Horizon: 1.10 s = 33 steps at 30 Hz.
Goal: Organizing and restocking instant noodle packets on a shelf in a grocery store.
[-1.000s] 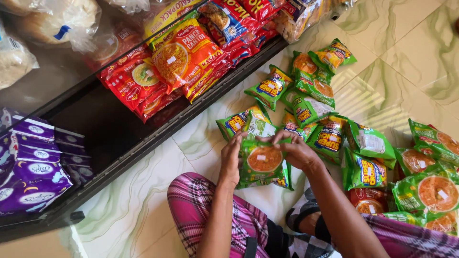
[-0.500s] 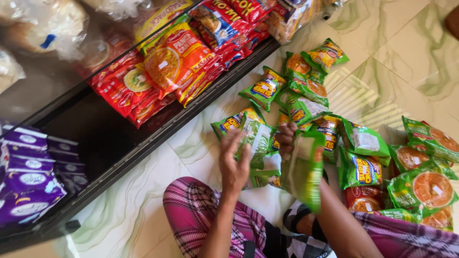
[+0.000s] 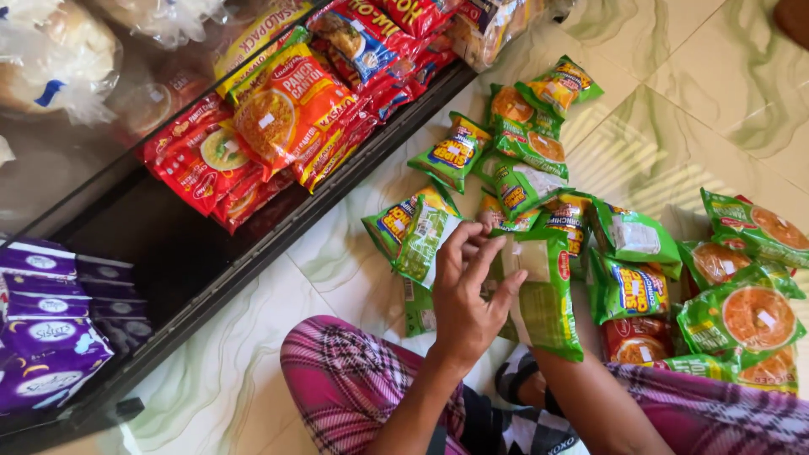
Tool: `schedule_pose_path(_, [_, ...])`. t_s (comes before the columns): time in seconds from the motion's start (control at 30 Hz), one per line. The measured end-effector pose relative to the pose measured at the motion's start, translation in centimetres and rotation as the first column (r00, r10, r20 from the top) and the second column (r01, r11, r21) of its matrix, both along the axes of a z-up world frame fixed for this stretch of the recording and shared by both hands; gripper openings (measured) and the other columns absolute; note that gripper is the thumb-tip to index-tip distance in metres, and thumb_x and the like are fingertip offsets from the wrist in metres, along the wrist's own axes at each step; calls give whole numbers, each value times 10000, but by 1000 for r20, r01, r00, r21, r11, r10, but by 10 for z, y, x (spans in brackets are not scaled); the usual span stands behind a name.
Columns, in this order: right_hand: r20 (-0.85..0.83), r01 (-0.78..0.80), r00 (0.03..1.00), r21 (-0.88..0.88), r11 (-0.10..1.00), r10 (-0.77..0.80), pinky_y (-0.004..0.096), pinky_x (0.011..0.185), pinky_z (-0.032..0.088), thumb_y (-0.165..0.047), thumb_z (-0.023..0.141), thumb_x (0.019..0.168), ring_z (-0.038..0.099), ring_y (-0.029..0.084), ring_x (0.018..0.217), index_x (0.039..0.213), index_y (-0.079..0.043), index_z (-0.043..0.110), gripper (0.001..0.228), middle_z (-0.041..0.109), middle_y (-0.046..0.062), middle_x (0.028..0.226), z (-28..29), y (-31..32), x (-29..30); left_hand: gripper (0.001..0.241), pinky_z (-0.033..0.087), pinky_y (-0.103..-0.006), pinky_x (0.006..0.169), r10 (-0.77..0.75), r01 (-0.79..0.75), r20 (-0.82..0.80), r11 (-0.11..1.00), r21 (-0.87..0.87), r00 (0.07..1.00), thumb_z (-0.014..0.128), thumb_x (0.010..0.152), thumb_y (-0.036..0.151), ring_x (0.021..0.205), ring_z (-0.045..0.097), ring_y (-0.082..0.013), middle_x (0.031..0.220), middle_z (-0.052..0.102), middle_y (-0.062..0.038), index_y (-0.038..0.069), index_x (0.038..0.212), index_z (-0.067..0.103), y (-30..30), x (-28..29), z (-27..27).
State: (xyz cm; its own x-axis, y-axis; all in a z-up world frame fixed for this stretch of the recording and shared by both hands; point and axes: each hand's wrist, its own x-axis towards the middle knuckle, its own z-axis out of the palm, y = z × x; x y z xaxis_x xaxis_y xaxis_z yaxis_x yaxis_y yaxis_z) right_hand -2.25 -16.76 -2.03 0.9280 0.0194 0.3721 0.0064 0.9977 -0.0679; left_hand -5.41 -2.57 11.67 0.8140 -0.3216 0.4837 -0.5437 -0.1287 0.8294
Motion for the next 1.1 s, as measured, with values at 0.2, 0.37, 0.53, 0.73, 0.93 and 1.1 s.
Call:
schedule_pose_path(0.2, [-61, 78, 994, -109, 991, -85, 273, 878, 471, -218, 659, 1046, 526, 166, 957, 1161, -29, 526, 258, 532, 59, 1027, -12, -6, -6, 364, 550, -353, 965, -12, 8, -62, 998, -59, 998, 855, 846, 122, 1087, 634, -232, 1352, 544, -112, 5, 1142, 679, -13, 7, -7])
schedule_pose_path(0.37, [-106, 127, 983, -203, 971, -151, 271, 887, 465, -211, 656, 1068, 522, 160, 978, 1149, -37, 529, 231, 529, 52, 1036, -23, -7, -8, 225, 560, -354, 924, 26, -35, -103, 996, -82, 994, 841, 833, 89, 1022, 654, -230, 1297, 581, -120, -15, 980, 705, -16, 10, -16])
schedule_pose_path(0.53, [-148, 167, 965, -295, 941, -218, 270, 897, 458, -205, 653, 1091, 518, 153, 998, 1137, -45, 531, 206, 526, 46, 1045, -30, -6, -11, 128, 575, -337, 866, 4, -21, -138, 992, -121, 990, 771, 891, 55, 979, 678, -210, 1279, 637, -122, -33, 967, 716, -14, 11, -17])
schedule_pose_path(0.73, [-173, 201, 943, -390, 899, -285, 268, 907, 452, -198, 650, 1113, 514, 147, 1018, 1125, -53, 534, 186, 522, 39, 1055, -18, -8, -1, 114, 593, -310, 803, -37, 1, -200, 984, -176, 979, 691, 995, 86, 912, 708, -185, 1215, 680, -117, -27, 1002, 682, -6, 20, -21])
schedule_pose_path(0.93, [-232, 120, 886, -723, 680, -402, 310, 764, 534, -188, 690, 1031, 629, 162, 853, 1013, -60, 594, 161, 645, 55, 924, -26, -40, 15, 110, 587, -304, 752, 14, -37, -226, 995, -97, 974, 666, 995, 87, 857, 711, -176, 1210, 694, -121, -19, 975, 687, 12, 36, -32])
schedule_pose_path(1.1, [-427, 108, 712, -718, 688, -558, 333, 684, 629, -146, 679, 988, 684, 138, 738, 972, -81, 611, 95, 668, 18, 866, -3, -47, 19, 92, 608, -324, 932, -74, -30, -311, 948, -318, 948, 667, 1004, 103, 1057, 704, -217, 1315, 609, -148, 13, 1020, 676, 40, 51, -30])
